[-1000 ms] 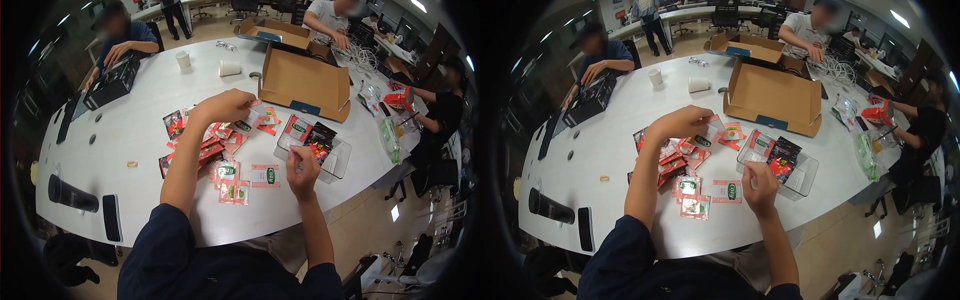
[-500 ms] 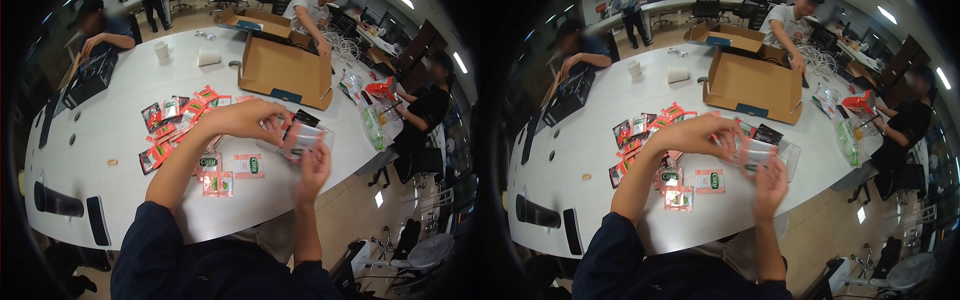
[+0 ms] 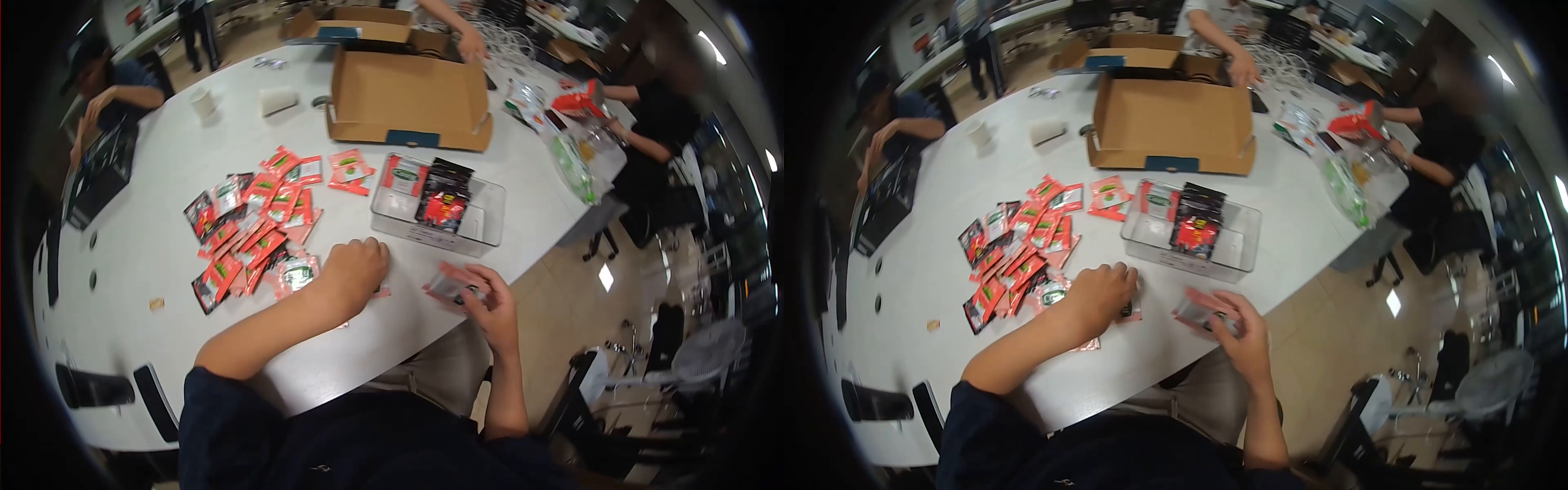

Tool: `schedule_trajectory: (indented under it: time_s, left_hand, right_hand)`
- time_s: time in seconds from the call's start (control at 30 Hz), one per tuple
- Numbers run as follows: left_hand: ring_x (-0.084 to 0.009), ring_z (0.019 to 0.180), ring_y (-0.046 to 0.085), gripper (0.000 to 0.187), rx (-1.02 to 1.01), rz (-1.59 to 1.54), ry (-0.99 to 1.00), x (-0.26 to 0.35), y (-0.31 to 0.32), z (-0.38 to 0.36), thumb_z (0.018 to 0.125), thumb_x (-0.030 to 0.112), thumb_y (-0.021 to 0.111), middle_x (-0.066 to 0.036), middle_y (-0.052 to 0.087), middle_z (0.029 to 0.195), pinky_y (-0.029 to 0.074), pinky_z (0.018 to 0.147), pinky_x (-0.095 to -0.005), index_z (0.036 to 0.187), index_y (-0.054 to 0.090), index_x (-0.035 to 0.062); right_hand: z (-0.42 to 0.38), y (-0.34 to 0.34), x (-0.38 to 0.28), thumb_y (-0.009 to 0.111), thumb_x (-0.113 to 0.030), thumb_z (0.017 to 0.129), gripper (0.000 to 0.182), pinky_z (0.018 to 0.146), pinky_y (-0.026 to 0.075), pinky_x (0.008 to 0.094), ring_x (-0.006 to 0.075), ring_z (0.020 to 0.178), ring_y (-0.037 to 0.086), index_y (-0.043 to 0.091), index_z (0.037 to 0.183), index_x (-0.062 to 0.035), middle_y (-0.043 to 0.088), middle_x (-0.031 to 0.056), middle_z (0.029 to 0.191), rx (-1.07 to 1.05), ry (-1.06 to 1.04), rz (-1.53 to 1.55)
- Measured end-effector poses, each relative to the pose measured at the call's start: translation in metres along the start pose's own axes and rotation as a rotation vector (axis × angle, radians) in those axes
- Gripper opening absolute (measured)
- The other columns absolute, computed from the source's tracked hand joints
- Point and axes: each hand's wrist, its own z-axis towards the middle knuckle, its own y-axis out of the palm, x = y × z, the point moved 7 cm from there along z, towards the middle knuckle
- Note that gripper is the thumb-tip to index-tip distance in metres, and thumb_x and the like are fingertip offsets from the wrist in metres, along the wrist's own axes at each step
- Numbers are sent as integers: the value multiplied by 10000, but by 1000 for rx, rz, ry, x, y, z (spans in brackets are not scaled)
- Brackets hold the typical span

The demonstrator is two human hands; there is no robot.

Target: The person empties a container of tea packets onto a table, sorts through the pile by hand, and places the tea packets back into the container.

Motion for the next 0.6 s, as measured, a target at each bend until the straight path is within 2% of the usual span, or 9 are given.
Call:
schedule_trajectory:
  time_s: [0.07, 0.13, 0.17, 0.2, 0.33, 0.37, 0.4, 0.47, 0.6]
  left_hand:
    - [-285, 894, 698, 354, 65, 30, 64, 0, -9, 0, 835, 222, 767, -137, 649, 1073, 568, 729, -437, 1086, 599, 38]
    - [-324, 952, 684, 386, -7, -235, 141, 0, -14, 5, 839, 140, 754, -163, 615, 1153, 553, 794, -469, 1148, 551, 27]
    - [-324, 952, 684, 386, -6, -228, 151, 1, -17, 7, 839, 140, 754, -163, 615, 1153, 553, 794, -469, 1148, 551, 27]
    - [-343, 993, 666, 395, 25, -408, 231, 7, -23, 6, 845, 97, 739, -171, 612, 1142, 541, 824, -461, 1180, 542, 27]
    - [-362, 1120, 602, 475, 29, -868, 457, 27, -26, 9, 865, -24, 671, -191, 585, 1163, 495, 924, -423, 1302, 500, 45]
    - [-324, 1210, 544, 634, -72, -931, 507, 32, -17, 10, 852, -80, 633, -176, 539, 1247, 463, 1006, -396, 1429, 423, 78]
    - [-324, 1210, 544, 634, -70, -929, 507, 32, -16, 10, 852, -80, 633, -176, 539, 1247, 463, 1006, -396, 1429, 423, 78]
    - [-293, 1282, 498, 787, -174, -1091, 474, 36, -12, 10, 824, -98, 631, -155, 483, 1325, 429, 1065, -393, 1519, 317, 99]
    - [-278, 1324, 461, 892, -106, -1165, 531, 44, -7, 13, 827, -88, 647, -139, 459, 1338, 407, 1092, -389, 1581, 219, 123]
  right_hand:
    - [1, 12, -1, 663, 7, 907, 370, 925, 487, 299, 154, 1104, 623, 600, 1271, 6, 668, 92, 1172, -52, -19, 8]
    - [3, 22, -4, 670, 8, 899, 382, 922, 488, 306, 148, 1088, 632, 600, 1275, 1, 682, 89, 1146, -126, -43, 11]
    - [2, 27, -5, 681, 8, 884, 376, 922, 487, 310, 158, 1068, 644, 614, 1254, -4, 692, 86, 1114, -167, -61, -29]
    - [2, 31, -7, 692, 9, 869, 370, 921, 487, 314, 168, 1048, 655, 629, 1233, -10, 701, 84, 1082, -212, -78, -68]
    - [3, 28, -24, 697, 12, 844, 328, 908, 491, 313, 208, 1015, 676, 657, 1170, -4, 698, 104, 1072, -121, -311, -320]
    - [3, 24, -27, 698, 16, 834, 313, 903, 496, 316, 225, 999, 682, 666, 1145, -1, 695, 109, 1071, -39, -332, -345]
    - [2, 19, -31, 699, 20, 825, 298, 897, 501, 319, 243, 983, 688, 674, 1121, 2, 692, 114, 1071, 43, -352, -371]
    - [0, 19, -41, 697, 18, 827, 310, 893, 508, 337, 254, 985, 683, 668, 1135, 2, 683, 122, 1077, 32, -381, -417]
    - [-4, 23, -56, 726, 23, 811, 369, 826, 536, 345, 236, 952, 668, 666, 1173, -17, 684, 130, 1050, 69, -522, -556]
